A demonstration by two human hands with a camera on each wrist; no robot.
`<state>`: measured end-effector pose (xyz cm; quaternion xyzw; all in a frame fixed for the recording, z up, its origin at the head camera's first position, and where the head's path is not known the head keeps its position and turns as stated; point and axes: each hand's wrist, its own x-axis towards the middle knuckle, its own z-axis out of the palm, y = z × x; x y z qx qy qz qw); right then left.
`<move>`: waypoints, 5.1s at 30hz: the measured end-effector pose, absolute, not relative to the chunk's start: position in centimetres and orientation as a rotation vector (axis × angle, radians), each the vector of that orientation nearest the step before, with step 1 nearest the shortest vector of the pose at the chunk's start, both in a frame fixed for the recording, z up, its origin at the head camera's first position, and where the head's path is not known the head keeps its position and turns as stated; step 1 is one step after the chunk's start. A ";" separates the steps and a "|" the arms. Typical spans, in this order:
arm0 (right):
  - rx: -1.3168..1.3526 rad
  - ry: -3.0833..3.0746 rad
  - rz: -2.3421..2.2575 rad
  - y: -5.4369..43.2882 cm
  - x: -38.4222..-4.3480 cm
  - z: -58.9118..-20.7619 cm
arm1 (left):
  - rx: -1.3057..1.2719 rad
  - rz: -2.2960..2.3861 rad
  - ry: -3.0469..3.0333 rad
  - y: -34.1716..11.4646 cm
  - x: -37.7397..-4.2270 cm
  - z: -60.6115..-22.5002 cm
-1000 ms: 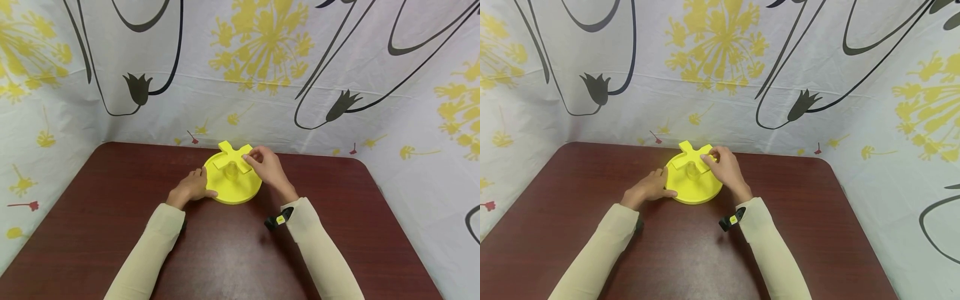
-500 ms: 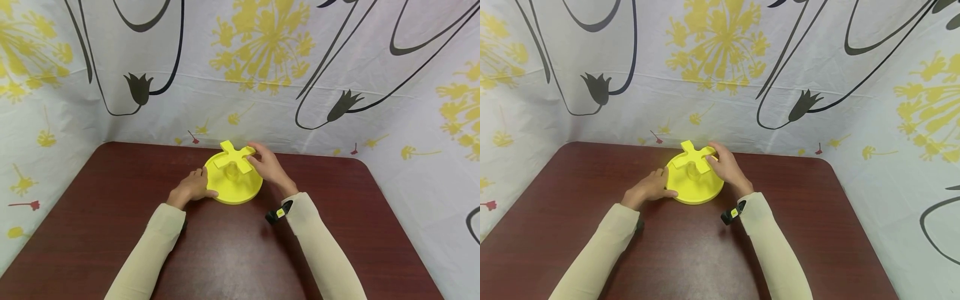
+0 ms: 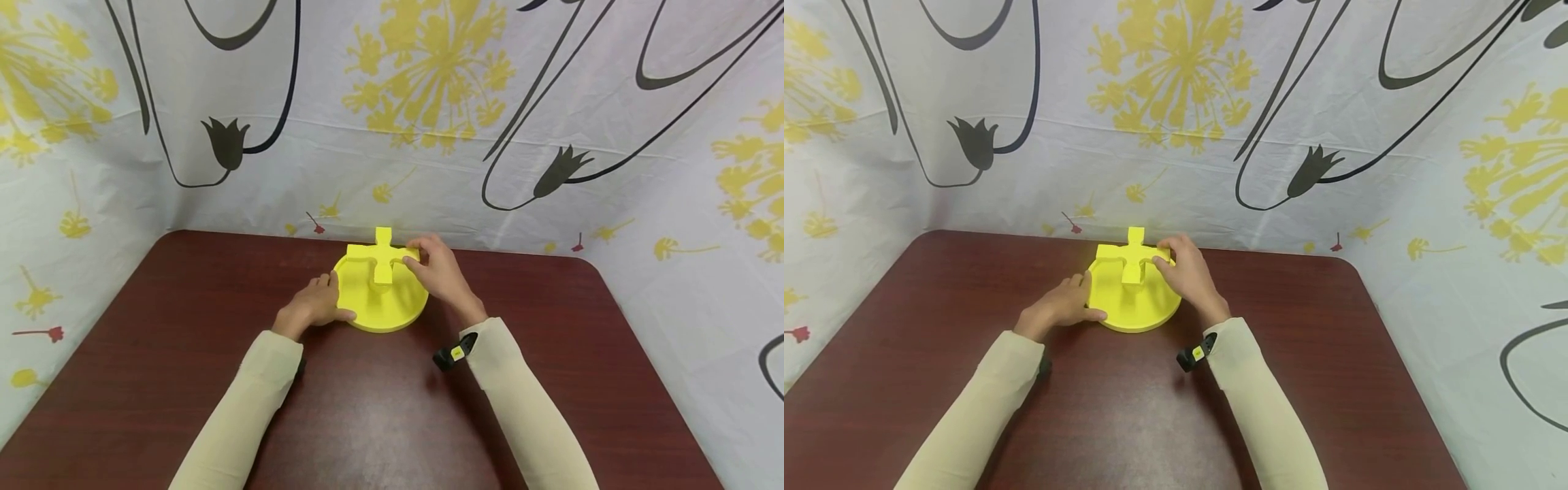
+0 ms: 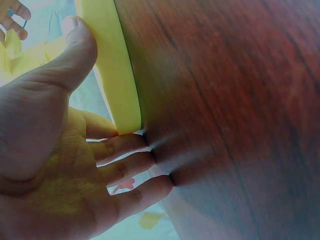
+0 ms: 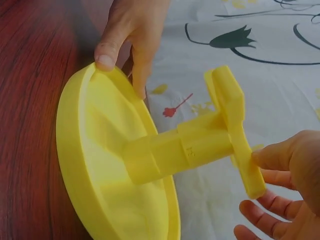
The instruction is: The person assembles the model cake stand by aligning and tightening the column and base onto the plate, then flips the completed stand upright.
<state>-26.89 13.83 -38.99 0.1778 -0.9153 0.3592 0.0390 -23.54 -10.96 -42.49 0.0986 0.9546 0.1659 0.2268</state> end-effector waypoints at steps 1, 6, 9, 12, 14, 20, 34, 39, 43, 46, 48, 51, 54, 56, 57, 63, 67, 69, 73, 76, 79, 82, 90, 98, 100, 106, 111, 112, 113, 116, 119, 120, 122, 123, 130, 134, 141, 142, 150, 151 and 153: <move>0.530 -2.816 1.092 13.8 -26.8 -38.9 | 0.273 0.452 2.630 -11.0 -23.6 -42.5; 0.472 -2.875 1.067 13.5 -26.2 -38.5 | 0.257 0.437 2.629 -11.0 -23.6 -42.5; 0.456 -2.906 1.050 13.3 -25.9 -38.4 | 0.247 0.443 2.626 -10.9 -23.5 -42.5; 0.465 -2.919 1.026 13.0 -25.6 -38.4 | 0.254 0.450 2.625 -10.9 -23.5 -42.5; 0.471 -2.917 1.011 12.8 -25.4 -38.5 | 0.261 0.455 2.629 -11.0 -23.5 -42.5; 0.466 -2.906 0.982 12.5 -25.1 -38.7 | 0.256 0.456 2.639 -10.9 -23.5 -42.5; 0.390 -2.707 0.769 10.7 -25.2 -40.8 | 0.250 0.421 2.649 -10.7 -23.5 -42.4; 0.357 -2.654 0.764 10.4 -25.3 -41.5 | 0.242 0.392 2.660 -10.5 -23.5 -42.3; 0.334 -2.647 0.782 10.3 -25.1 -41.6 | 0.242 0.368 2.663 -10.4 -23.6 -42.4; 0.323 -2.660 0.778 10.3 -25.0 -41.6 | 0.243 0.359 2.670 -10.3 -23.7 -42.5; 0.344 -2.679 0.766 10.4 -25.1 -41.4 | 0.236 0.360 2.678 -10.3 -23.7 -42.5; 0.437 -2.704 0.802 11.1 -25.3 -41.1 | 0.225 0.378 2.684 -10.6 -23.6 -42.5; 0.546 -2.659 0.946 12.6 -25.8 -41.0 | 0.246 0.437 2.672 -11.3 -23.6 -42.3; 0.612 -2.604 1.076 14.0 -26.1 -41.2 | 0.278 0.514 2.650 -12.0 -23.8 -42.3; 0.637 -2.583 1.133 14.7 -26.4 -41.4 | 0.297 0.555 2.637 -12.5 -23.8 -42.3; 0.750 -2.812 1.262 18.7 -27.6 -42.9 | 0.402 0.618 2.609 -14.3 -25.0 -42.4; 0.832 -3.102 1.058 19.6 -28.0 -44.3 | 0.484 0.642 2.569 -14.5 -26.1 -42.9; 0.865 -3.176 0.940 19.5 -28.1 -45.0 | 0.529 0.671 2.544 -14.5 -26.5 -43.0; 0.883 -3.171 0.856 19.1 -27.9 -45.7 | 0.572 0.670 2.550 -14.3 -26.9 -43.2; 0.863 -3.122 0.874 18.9 -27.8 -45.8 | 0.569 0.679 2.568 -14.1 -26.9 -43.4; 0.842 -3.097 0.927 19.0 -27.5 -45.7 | 0.601 0.727 2.572 -14.0 -26.9 -43.8; 0.819 -3.090 0.995 19.4 -27.4 -45.5 | 0.624 0.801 2.563 -14.1 -26.8 -44.0; 0.852 -2.967 1.342 20.7 -27.2 -43.9 | 0.677 1.006 2.523 -15.1 -26.4 -42.3; 0.882 -2.869 1.545 21.6 -26.7 -42.5 | 0.696 1.188 2.471 -15.6 -25.8 -41.8; 0.861 -2.859 1.570 21.7 -26.7 -42.2 | 0.702 1.253 2.437 -15.7 -25.7 -41.7; 0.791 -2.868 1.599 21.7 -26.5 -41.5 | 0.700 1.328 2.416 -15.8 -25.4 -41.2; 0.724 -2.886 1.499 21.2 -26.2 -41.0 | 0.638 1.399 2.432 -15.7 -25.2 -40.8; 0.712 -2.881 1.468 21.1 -26.1 -40.9 | 0.628 1.413 2.435 -15.6 -25.2 -40.7; 0.698 -2.872 1.438 21.0 -26.1 -40.8 | 0.619 1.424 2.437 -15.5 -25.1 -40.6; 0.663 -2.836 1.385 20.8 -26.0 -40.5 | 0.613 1.451 2.438 -15.2 -25.1 -40.4; 0.643 -2.823 1.382 20.7 -26.0 -40.3 | 0.592 1.445 2.487 -14.9 -25.1 -40.3; 0.641 -2.820 1.386 20.7 -25.9 -40.2 | 0.585 1.447 2.504 -14.9 -25.0 -40.2; 0.636 -2.805 1.407 20.6 -25.9 -40.1 | 0.575 1.436 2.549 -14.9 -25.0 -40.0; 0.640 -2.791 1.410 20.6 -25.9 -40.1 | 0.576 1.425 2.576 -14.9 -24.9 -39.9; 0.617 -2.672 1.239 20.5 -25.8 -39.6 | 0.612 1.422 2.705 -14.8 -24.7 -38.9; 0.628 -2.635 1.146 20.6 -25.7 -39.1 | 0.624 1.345 2.782 -14.7 -24.5 -38.3; 0.624 -2.652 1.096 20.6 -25.8 -38.6 | 0.662 1.187 2.860 -14.3 -24.3 -37.1; 0.618 -2.662 1.114 20.6 -25.8 -38.5 | 0.660 1.193 2.855 -14.3 -24.3 -36.9; 0.616 -2.749 1.357 20.8 -25.9 -37.9 | 0.653 1.335 2.714 -14.3 -24.2 -36.1; 0.616 -2.765 1.389 20.9 -25.9 -37.8 | 0.650 1.341 2.704 -14.4 -24.3 -36.1; 0.624 -2.792 1.435 21.1 -26.0 -37.8 | 0.641 1.355 2.683 -14.5 -24.4 -36.2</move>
